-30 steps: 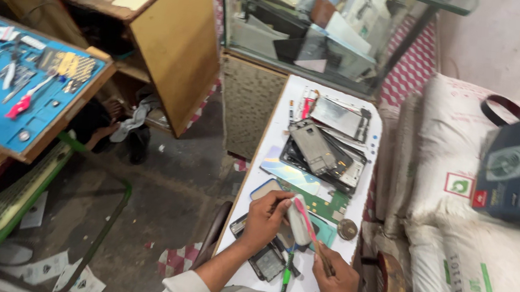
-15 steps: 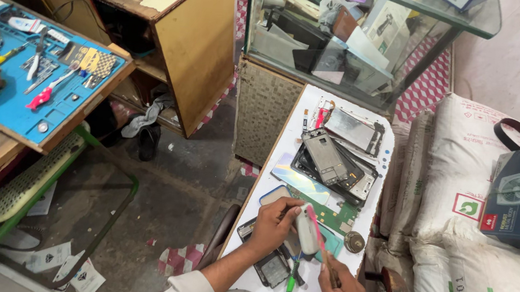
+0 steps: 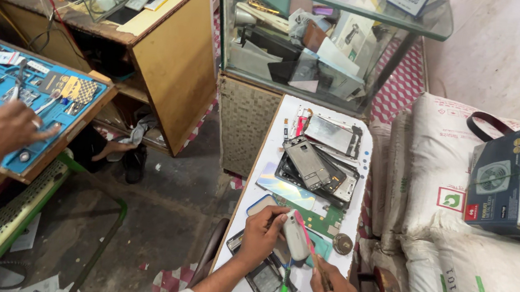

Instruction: The person holds a white phone back cover on the workbench and works around its edges with a pink pry tool, moving around the cover repeatedly. They then set it down, pick up a phone frame, and pry at its edges with both hands, working along the seam.

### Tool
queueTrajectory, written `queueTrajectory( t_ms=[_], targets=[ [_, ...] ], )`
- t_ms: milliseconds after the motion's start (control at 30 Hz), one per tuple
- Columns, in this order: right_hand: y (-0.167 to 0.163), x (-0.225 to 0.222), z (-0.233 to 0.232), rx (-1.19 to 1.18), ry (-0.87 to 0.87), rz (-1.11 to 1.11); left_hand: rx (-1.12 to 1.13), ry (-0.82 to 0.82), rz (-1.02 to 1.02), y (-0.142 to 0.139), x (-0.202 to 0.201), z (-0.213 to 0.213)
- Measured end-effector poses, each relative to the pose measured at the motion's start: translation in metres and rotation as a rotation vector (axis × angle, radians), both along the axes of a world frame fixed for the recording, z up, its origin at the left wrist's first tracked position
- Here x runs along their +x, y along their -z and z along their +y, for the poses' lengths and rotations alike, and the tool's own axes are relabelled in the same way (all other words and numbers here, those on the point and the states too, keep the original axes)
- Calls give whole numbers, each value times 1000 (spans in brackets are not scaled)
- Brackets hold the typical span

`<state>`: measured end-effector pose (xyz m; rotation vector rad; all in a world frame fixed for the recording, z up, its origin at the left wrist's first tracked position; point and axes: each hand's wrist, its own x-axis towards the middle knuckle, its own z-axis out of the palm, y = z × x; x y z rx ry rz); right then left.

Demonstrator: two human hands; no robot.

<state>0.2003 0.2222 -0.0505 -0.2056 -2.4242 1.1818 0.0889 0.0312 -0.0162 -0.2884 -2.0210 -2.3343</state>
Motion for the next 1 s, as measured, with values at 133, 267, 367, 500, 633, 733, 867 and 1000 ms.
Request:
queueTrajectory(
  t_ms=[133,267,367,500,633,733,867,1000],
  targets=[
    [-3,2,0,-56,-69,-31,-8,-1,-2,2,0,2],
    [-5,1,2,33,-32,64,-16,-3,-8,5,-1,2],
    [-7,3,4,-13,-81,-10,11,10,0,7,-1,2],
    [-9,3,3,15,-30,-33,-17,-6,-7,9,0,3],
    [-11,5,1,30,-132,89,19,1,4,10,0,4],
    [-13,5,-2,-14,15,-23,20,-1,-2,10,0,4],
    [-18,7,0,-15,-89,-17,1,-9,-7,9,0,4],
    [-20,5,-2,-20,-3,-88,7,-6,0,9,1,3]
  ],
)
